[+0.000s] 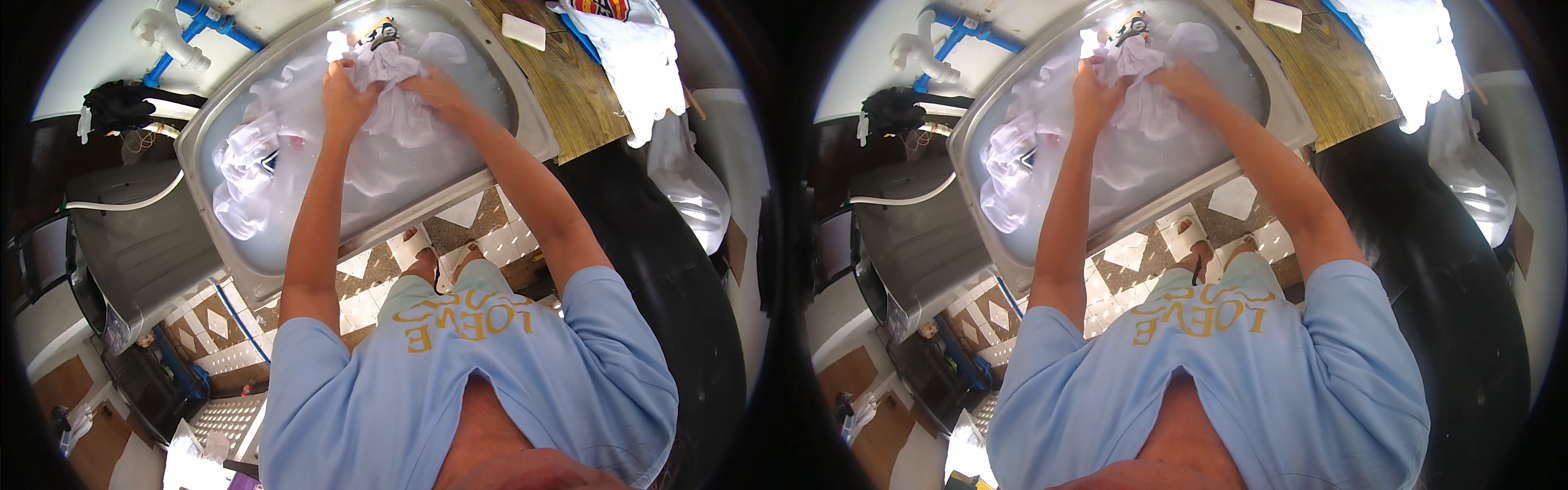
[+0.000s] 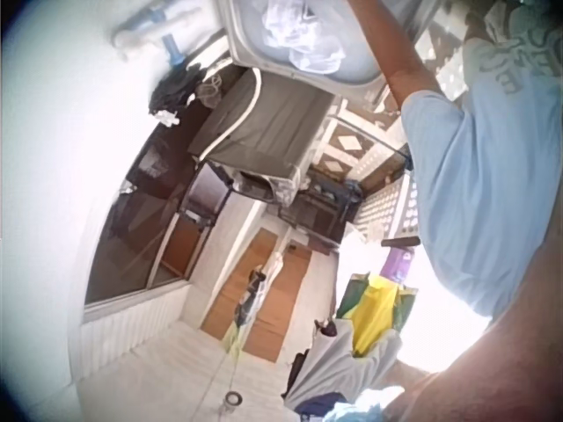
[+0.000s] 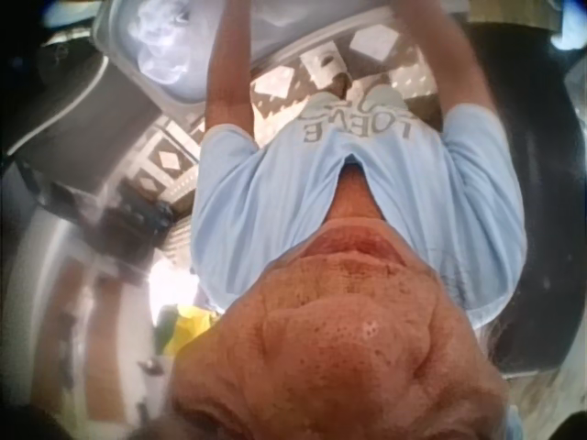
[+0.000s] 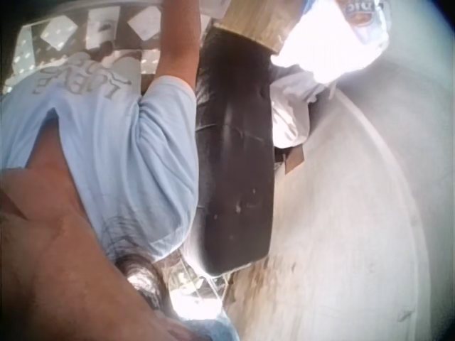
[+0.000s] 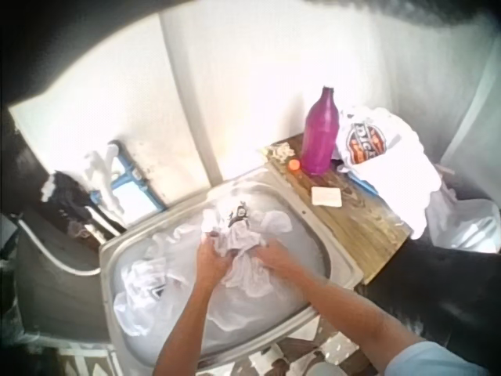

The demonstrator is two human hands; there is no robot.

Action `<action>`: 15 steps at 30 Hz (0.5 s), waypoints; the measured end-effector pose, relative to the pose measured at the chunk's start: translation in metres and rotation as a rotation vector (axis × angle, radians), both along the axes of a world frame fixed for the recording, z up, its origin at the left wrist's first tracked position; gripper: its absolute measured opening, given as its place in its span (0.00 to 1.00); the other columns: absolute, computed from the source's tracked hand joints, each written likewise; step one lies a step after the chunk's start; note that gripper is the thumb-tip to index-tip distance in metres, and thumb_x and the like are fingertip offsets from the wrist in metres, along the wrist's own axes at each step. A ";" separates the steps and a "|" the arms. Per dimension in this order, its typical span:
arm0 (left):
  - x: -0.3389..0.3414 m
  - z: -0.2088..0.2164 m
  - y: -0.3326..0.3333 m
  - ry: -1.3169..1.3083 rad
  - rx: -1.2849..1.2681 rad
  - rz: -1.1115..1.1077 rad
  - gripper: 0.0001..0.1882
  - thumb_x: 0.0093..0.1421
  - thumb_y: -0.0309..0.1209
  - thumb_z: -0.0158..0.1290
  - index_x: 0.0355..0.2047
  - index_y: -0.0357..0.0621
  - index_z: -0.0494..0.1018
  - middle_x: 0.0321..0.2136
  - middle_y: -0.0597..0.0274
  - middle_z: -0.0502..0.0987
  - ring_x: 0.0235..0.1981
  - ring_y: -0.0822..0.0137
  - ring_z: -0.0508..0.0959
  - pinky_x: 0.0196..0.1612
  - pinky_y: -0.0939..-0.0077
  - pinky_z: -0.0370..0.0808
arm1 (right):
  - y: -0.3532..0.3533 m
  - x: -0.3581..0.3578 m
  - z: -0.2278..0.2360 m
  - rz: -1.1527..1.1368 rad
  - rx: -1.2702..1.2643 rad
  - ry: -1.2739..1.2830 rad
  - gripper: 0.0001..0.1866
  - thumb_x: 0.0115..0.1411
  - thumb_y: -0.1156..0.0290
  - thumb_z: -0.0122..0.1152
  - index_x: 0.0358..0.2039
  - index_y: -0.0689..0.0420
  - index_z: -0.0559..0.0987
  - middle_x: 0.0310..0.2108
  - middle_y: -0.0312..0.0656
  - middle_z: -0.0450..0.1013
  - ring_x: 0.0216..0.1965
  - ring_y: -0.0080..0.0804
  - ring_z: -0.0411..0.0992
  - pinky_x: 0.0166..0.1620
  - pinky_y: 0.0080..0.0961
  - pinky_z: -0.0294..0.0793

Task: The person hand-washes white garments in a basin of soapy water, wrings them out, and places them into a top-loading washing machine.

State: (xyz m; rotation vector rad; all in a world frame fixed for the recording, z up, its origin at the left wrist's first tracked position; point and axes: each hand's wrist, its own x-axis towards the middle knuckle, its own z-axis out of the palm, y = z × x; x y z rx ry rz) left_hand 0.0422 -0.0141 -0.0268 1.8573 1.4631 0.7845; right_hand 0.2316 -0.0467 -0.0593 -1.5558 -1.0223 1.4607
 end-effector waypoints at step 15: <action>0.020 -0.032 -0.004 -0.310 -0.016 0.334 0.22 0.50 0.39 0.56 0.42 0.38 0.71 0.26 0.50 0.76 0.31 0.54 0.76 0.37 0.56 0.70 | 0.034 -0.023 0.002 -0.216 -0.249 0.726 0.18 0.60 0.58 0.51 0.48 0.52 0.72 0.42 0.38 0.73 0.42 0.32 0.72 0.43 0.30 0.74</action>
